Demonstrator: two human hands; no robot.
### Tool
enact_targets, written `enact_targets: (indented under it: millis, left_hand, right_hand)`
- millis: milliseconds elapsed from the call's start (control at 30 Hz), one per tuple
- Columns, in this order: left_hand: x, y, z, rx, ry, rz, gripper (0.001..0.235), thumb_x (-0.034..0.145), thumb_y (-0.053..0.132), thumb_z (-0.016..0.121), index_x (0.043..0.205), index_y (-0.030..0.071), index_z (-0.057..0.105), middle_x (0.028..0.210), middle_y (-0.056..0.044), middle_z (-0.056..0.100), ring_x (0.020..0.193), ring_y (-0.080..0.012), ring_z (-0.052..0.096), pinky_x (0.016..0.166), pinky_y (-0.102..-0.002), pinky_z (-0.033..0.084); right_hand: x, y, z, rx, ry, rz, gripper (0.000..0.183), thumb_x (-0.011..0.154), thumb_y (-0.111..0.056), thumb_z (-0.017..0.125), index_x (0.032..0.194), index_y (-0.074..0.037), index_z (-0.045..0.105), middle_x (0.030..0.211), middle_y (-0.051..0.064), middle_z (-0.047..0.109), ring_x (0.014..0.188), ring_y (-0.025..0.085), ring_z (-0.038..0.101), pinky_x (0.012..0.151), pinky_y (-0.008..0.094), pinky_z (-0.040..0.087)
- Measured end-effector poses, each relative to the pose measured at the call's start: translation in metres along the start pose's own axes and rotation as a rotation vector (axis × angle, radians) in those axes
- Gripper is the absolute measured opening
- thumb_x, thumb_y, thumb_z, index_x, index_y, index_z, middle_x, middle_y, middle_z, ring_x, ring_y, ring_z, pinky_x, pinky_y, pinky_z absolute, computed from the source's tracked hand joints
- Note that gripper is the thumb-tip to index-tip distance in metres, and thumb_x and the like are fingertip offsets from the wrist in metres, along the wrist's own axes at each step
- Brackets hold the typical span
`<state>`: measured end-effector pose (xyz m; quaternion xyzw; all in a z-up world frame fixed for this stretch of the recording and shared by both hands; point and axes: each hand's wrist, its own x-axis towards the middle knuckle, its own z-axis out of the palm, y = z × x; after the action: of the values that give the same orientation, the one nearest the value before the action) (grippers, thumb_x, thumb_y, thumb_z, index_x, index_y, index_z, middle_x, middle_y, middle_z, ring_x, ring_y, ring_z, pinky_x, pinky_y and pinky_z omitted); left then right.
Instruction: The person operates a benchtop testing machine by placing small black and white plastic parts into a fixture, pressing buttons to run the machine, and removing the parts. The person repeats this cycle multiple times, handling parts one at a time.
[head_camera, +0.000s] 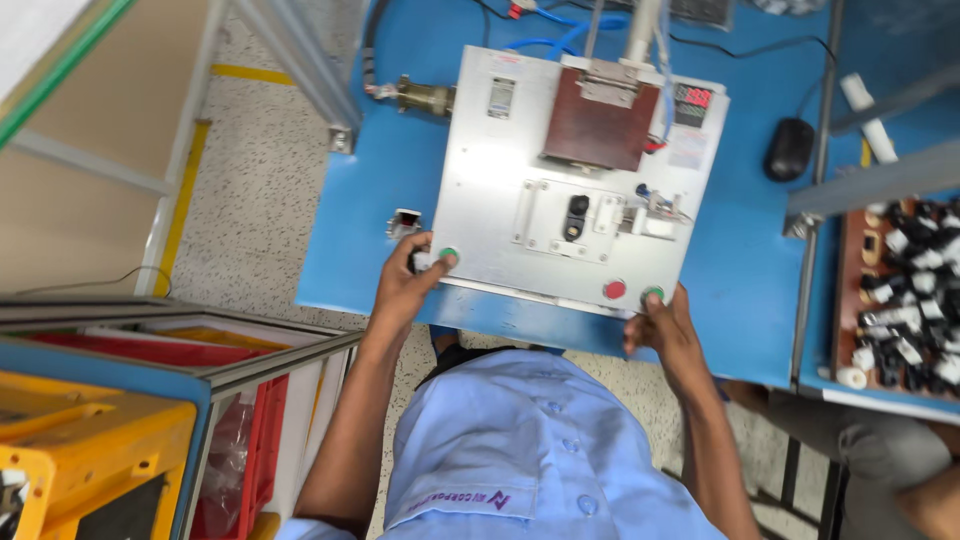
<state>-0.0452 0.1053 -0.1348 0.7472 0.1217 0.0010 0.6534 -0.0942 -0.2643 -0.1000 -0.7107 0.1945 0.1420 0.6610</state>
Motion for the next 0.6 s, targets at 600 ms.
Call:
enact_targets:
  millis: [600]
  left_hand:
    - [0.006, 0.049, 0.001, 0.477, -0.048, -0.034, 0.034, 0.078, 0.014, 0.090, 0.107, 0.003, 0.076, 0.102, -0.016, 0.072, 0.091, -0.0238, 0.066, 0.083, -0.032, 0.050]
  right_hand:
    - [0.010, 0.012, -0.010, 0.124, -0.027, 0.019, 0.039, 0.101, -0.036, 0.058, 0.127, -0.007, 0.052, 0.064, 0.003, 0.058, 0.053, 0.015, 0.057, 0.052, 0.030, 0.048]
